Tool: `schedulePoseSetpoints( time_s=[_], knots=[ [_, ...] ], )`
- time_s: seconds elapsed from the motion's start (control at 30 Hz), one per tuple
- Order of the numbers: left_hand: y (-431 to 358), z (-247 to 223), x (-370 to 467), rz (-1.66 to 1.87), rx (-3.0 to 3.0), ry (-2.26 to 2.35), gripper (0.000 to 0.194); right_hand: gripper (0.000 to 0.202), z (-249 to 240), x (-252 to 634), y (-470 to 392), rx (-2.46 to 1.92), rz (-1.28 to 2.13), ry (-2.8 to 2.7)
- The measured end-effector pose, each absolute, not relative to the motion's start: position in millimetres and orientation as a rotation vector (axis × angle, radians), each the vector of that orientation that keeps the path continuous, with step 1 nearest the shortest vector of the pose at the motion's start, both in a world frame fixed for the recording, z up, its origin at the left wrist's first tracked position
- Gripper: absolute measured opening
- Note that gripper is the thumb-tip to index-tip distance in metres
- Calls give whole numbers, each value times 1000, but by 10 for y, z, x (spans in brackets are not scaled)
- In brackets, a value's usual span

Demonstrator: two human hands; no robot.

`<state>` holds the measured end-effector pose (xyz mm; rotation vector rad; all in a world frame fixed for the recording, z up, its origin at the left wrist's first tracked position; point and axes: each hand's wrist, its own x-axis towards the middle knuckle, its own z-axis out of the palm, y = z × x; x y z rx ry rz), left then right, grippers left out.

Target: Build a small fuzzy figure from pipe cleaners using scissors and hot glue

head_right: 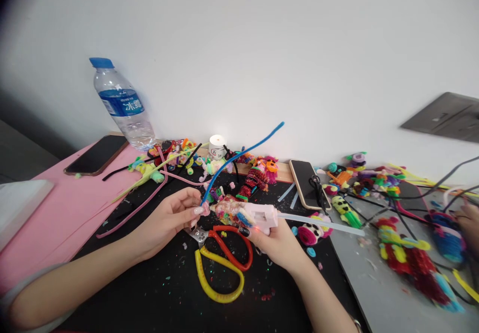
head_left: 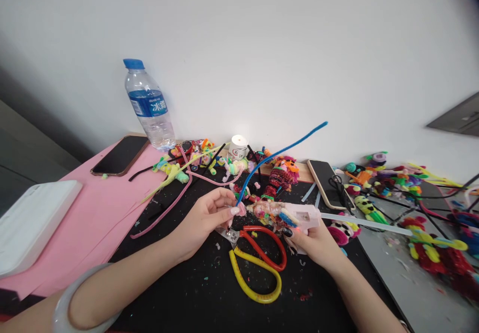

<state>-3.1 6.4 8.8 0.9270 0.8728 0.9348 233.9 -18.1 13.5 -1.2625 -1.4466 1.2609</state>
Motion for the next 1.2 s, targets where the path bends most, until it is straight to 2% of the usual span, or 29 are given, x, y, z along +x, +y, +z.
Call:
schedulePoseSetpoints(
  time_s=[0.33, 0.63, 0.8, 1.1, 1.2],
  knots=[
    [73, 83, -42, 950, 905, 821, 20, 49, 78, 2437, -118, -1215, 1414, -1619],
    [77, 75, -45, 970, 882, 820, 21, 42, 80, 2439, -121, -1187, 1362, -1661],
    [88, 73, -43, 991, 853, 803, 19, 45, 118, 2423, -109, -1145, 1427, -1727],
    [91, 51, -61, 1035, 812, 803, 22, 38, 32, 2479, -114, -1285, 1201, -1613],
    [97, 57, -61, 1068, 831, 826, 21, 33, 12, 2492, -89, -1400, 959, -1551]
  ],
)
